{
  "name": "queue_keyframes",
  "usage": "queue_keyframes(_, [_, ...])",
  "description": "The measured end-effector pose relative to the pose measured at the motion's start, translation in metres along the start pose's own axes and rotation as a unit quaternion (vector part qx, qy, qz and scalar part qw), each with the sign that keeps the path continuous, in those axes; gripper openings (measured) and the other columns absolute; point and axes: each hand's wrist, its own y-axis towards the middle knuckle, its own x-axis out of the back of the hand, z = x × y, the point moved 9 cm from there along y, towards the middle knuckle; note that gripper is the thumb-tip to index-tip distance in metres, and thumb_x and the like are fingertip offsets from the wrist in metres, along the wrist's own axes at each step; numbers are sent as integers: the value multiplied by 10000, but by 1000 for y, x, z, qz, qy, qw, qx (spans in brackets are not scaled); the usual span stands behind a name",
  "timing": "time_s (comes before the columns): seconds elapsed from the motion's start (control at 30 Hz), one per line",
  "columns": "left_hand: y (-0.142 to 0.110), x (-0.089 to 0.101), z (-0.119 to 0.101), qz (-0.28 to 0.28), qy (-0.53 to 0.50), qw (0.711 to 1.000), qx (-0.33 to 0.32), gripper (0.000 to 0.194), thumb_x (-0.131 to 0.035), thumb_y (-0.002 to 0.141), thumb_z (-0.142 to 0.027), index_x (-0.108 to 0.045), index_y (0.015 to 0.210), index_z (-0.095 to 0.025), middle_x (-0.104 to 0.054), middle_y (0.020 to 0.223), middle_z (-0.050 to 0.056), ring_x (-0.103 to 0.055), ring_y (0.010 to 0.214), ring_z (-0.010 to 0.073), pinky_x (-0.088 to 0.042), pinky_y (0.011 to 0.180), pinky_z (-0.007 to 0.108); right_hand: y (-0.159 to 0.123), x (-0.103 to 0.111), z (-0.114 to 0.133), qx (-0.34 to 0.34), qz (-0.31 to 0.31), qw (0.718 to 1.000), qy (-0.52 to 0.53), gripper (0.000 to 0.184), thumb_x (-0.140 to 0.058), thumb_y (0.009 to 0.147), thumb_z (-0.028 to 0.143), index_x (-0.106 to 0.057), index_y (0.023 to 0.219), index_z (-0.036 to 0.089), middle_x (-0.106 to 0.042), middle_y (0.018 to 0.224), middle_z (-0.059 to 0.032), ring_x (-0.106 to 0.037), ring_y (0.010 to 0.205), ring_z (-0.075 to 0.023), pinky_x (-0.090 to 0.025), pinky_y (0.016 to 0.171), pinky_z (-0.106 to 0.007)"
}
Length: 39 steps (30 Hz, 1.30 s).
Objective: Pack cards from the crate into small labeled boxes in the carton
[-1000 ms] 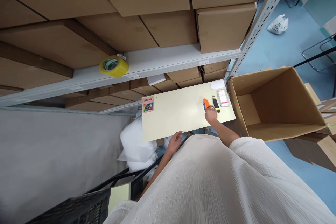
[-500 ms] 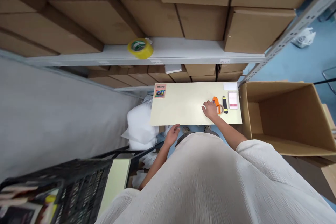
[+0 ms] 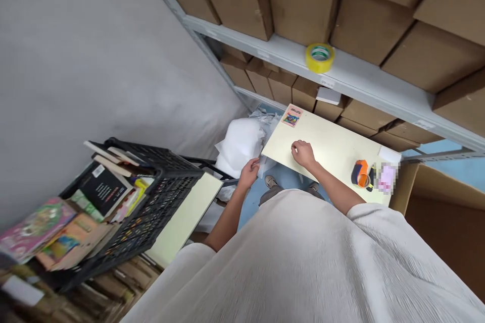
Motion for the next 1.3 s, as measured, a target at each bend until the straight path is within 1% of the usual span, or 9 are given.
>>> queue_keyframes(0.1, [14,35,16,-3,-3,1000,13,346,-646,957,-215,-744,1289,-209,-771,1380,130,-747,1215,249,-620,1034,382,29,-27,45,20,26,999,-5,223,-532,1063,216,-754,1086,206,-770,1106,-109,-673,1049,-283,-446,922,-380])
queue_keyframes(0.3, [46,93,56,-17,8,999,38,377,-644,941,-206,-748,1303,-216,-725,1410,141,-738,1237,272,-597,1087,430,87,-98,122,71,102,992,-15,228,-574,1030,198,-778,1131,200,-758,1168,-118,-674,1055,-274,-494,960,-371])
queue_keyframes(0.4, [58,114,75,-28,12,998,46,403,-655,933,-216,-743,1327,-221,-722,1388,143,-726,1266,286,-584,1123,457,116,-134,146,86,140,986,-5,257,-581,1021,188,-785,1176,193,-751,1210,-121,-677,1041,-260,-513,993,-361])
queue_keyframes(0.5, [66,128,93,-39,8,997,59,414,-651,943,-217,-732,1349,-218,-710,1410,148,-731,1259,288,-575,1147,470,145,-168,156,85,176,981,2,284,-578,1013,175,-788,1204,182,-750,1226,-119,-688,1045,-246,-521,1039,-353])
queue_keyframes(0.7, [79,135,119,-62,-14,994,89,403,-650,959,-219,-720,1356,-224,-695,1439,141,-725,1269,288,-563,1168,474,207,-228,152,47,240,970,5,284,-609,980,154,-816,1173,184,-774,1259,-112,-733,1039,-223,-550,1073,-336])
queue_keyframes(0.83, [96,131,140,-93,-31,989,113,377,-646,964,-223,-724,1332,-242,-710,1410,123,-724,1255,277,-572,1146,462,254,-271,129,-20,265,964,10,270,-659,938,155,-834,1132,221,-821,1211,-75,-769,1052,-226,-591,1046,-353])
queue_keyframes(1.07, [162,105,204,-117,-53,985,119,354,-642,966,-218,-735,1306,-249,-712,1394,115,-706,1268,281,-564,1157,491,323,-389,74,-14,338,939,-61,287,-687,919,183,-825,1169,212,-820,1254,-100,-771,1150,-241,-596,1022,-335])
queue_keyframes(1.2, [192,89,236,-120,-45,985,112,364,-629,975,-190,-729,1321,-247,-699,1418,114,-688,1300,272,-560,1162,476,344,-457,51,-4,360,930,-77,334,-711,875,203,-820,1191,196,-793,1255,-130,-750,1136,-267,-600,978,-345])
queue_keyframes(1.3, [202,80,254,-117,-38,987,102,372,-623,993,-188,-720,1347,-242,-690,1433,118,-682,1318,269,-556,1167,468,351,-497,44,11,377,920,-107,370,-757,862,255,-826,1222,201,-717,1377,-173,-703,1200,-317,-588,1001,-401])
